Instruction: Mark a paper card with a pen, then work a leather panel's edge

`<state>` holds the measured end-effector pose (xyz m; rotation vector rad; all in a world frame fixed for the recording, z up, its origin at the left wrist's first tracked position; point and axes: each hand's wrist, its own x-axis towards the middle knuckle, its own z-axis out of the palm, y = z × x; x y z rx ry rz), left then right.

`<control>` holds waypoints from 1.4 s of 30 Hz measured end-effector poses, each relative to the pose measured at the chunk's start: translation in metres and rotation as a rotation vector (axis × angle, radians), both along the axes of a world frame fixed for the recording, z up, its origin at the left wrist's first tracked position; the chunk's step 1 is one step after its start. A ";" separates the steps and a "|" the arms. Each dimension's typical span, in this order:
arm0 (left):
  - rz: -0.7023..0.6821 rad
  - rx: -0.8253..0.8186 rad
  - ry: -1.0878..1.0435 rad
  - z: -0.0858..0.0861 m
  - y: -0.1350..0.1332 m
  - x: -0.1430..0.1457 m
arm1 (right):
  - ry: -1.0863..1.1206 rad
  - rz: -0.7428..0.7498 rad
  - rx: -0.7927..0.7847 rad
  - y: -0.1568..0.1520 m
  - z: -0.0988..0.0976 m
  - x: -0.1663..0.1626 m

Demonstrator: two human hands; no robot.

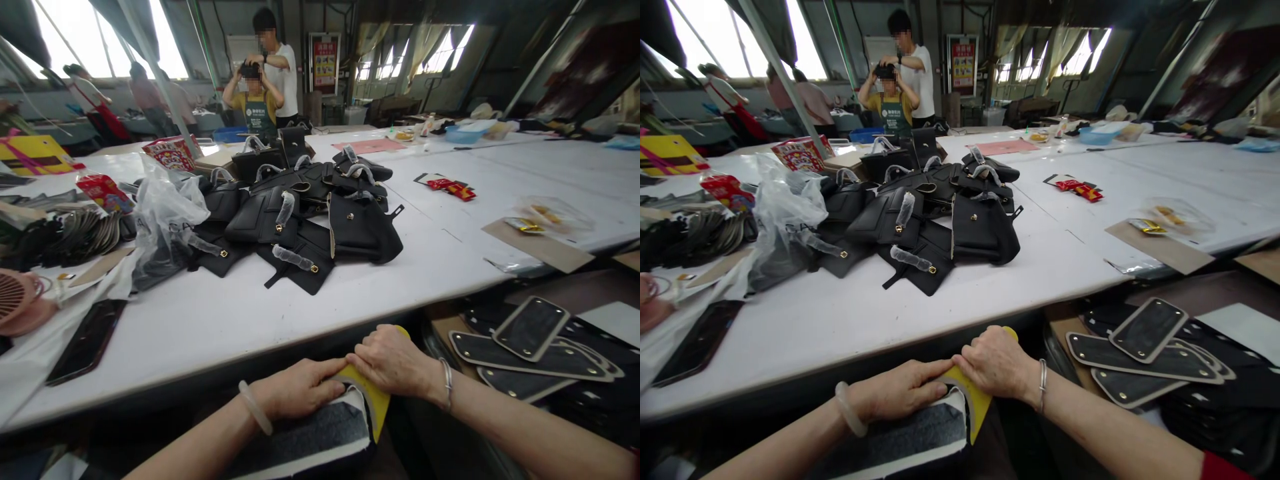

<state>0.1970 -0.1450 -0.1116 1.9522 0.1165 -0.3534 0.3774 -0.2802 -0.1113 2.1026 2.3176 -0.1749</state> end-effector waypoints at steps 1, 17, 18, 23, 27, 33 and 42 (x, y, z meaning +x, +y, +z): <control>0.002 -0.001 -0.005 0.000 0.000 0.000 | -0.008 0.001 -0.009 0.000 0.000 -0.001; -0.009 0.045 -0.060 -0.001 -0.004 -0.001 | 0.008 -0.052 -0.073 -0.004 -0.003 -0.011; -0.011 0.052 -0.065 -0.001 -0.005 -0.001 | 0.007 -0.056 -0.080 -0.005 -0.002 -0.012; -0.032 0.078 -0.100 -0.004 -0.004 -0.002 | -0.019 -0.093 -0.119 -0.007 -0.002 -0.016; -0.039 0.072 -0.135 -0.005 -0.004 -0.002 | -0.041 -0.141 -0.135 -0.010 -0.003 -0.021; -0.045 0.107 -0.151 -0.008 -0.005 -0.005 | -0.037 -0.213 -0.143 -0.018 -0.007 -0.033; 0.007 0.250 -0.139 -0.014 -0.009 -0.007 | 0.089 -0.330 -0.125 -0.022 -0.013 -0.046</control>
